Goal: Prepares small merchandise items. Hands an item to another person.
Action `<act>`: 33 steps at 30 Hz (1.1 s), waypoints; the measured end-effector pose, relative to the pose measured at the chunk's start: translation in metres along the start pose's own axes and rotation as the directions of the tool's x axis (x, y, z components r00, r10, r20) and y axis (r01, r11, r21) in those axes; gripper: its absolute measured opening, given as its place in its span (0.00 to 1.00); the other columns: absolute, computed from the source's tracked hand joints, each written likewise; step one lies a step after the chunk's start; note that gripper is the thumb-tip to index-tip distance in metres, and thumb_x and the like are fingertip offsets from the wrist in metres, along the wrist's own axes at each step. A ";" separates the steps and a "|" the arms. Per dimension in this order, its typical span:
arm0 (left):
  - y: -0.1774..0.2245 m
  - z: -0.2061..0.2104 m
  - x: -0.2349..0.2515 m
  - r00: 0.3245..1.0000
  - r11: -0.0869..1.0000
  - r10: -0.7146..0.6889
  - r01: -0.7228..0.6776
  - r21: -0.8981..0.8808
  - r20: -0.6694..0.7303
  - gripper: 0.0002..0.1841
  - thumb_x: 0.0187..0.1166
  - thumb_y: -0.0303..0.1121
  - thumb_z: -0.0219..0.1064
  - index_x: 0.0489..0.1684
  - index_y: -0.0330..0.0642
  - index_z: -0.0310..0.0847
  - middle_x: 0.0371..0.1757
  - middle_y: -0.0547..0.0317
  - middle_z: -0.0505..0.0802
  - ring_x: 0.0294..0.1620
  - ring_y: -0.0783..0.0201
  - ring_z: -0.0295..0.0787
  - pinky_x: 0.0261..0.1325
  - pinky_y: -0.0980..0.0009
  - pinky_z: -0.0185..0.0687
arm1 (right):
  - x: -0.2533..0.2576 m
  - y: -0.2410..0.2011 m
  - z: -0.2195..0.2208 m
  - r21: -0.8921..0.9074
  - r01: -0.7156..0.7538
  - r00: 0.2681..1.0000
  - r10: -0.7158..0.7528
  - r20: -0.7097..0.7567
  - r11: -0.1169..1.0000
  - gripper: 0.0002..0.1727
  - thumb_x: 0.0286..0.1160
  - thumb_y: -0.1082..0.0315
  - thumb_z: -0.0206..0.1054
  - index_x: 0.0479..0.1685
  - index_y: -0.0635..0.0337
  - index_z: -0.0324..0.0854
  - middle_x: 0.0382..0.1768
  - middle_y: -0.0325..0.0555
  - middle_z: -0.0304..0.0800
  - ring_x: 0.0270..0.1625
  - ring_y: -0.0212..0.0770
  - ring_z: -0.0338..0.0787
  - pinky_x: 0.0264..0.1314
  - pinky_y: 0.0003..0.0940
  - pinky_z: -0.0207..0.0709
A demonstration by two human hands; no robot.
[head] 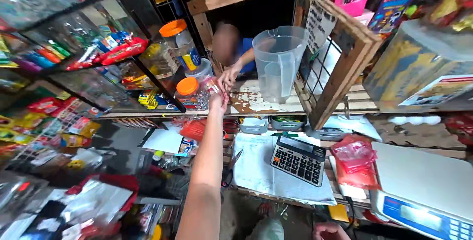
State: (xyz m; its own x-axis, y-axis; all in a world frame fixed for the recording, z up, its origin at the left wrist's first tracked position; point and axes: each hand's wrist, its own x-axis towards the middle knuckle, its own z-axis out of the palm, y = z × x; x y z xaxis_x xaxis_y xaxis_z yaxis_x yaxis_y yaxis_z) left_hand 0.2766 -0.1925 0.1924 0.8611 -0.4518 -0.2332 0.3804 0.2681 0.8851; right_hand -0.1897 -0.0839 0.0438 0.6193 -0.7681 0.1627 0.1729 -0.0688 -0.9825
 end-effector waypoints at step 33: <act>-0.004 0.042 0.040 0.880 0.640 0.162 -0.439 0.631 0.447 0.18 0.94 0.36 0.51 0.68 0.34 0.78 0.55 0.41 0.90 0.53 0.53 0.87 0.60 0.52 0.80 | 0.018 -0.074 0.042 -0.142 -0.234 0.933 0.181 -0.310 0.962 0.09 0.80 0.73 0.62 0.54 0.65 0.82 0.41 0.32 0.90 0.44 0.20 0.87 0.51 0.23 0.84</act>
State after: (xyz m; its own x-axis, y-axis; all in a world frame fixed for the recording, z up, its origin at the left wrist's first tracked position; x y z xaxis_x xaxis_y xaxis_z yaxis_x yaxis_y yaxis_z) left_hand 0.2955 -0.2479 0.1961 0.6685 -0.7342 0.1186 -0.3469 -0.1668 0.9230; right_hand -0.1590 -0.0662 0.1232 0.3717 -0.9268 -0.0542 -0.0878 0.0230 -0.9959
